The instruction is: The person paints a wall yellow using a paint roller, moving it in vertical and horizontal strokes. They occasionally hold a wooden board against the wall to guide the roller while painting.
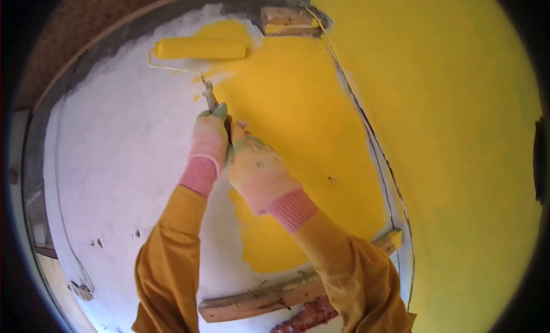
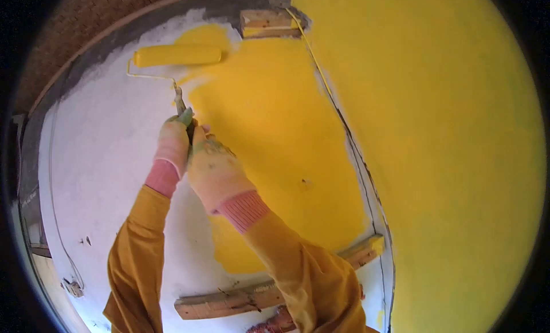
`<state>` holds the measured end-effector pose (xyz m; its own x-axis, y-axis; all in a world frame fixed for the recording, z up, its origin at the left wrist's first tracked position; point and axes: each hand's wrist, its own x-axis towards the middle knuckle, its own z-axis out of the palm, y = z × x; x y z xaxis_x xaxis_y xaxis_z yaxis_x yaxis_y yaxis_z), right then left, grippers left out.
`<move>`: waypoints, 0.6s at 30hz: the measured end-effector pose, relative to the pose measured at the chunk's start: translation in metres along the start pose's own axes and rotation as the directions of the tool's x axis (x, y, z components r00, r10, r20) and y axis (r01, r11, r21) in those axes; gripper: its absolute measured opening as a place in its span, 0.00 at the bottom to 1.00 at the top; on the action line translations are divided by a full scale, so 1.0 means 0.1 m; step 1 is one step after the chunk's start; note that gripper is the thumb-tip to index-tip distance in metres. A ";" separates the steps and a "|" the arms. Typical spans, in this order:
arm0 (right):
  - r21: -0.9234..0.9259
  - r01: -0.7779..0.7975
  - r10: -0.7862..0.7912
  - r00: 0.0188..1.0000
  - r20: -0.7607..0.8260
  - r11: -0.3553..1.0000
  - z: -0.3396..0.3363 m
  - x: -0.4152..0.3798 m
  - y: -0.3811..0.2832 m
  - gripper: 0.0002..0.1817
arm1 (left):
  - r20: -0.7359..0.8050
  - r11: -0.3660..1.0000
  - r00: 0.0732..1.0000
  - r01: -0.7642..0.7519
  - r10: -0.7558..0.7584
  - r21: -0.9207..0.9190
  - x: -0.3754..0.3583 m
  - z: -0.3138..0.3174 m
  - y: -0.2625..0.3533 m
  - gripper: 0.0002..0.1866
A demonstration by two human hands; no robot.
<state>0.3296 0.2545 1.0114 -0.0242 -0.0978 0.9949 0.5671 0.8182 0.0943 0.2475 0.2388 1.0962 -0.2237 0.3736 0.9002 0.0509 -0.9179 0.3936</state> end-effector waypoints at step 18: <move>0.165 -0.423 0.373 0.888 0.268 0.891 -1.46 -2.79 0.28 0.12 | -0.014 0.993 1.000 -0.007 0.009 0.121 0.74 0.41 0.01 0.13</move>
<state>0.4721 0.2216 0.7311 -0.0311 0.3699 0.9285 0.3799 0.8637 -0.3313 0.2709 0.2713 1.1706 -0.2366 0.3634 0.9011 0.1701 -0.8976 0.4066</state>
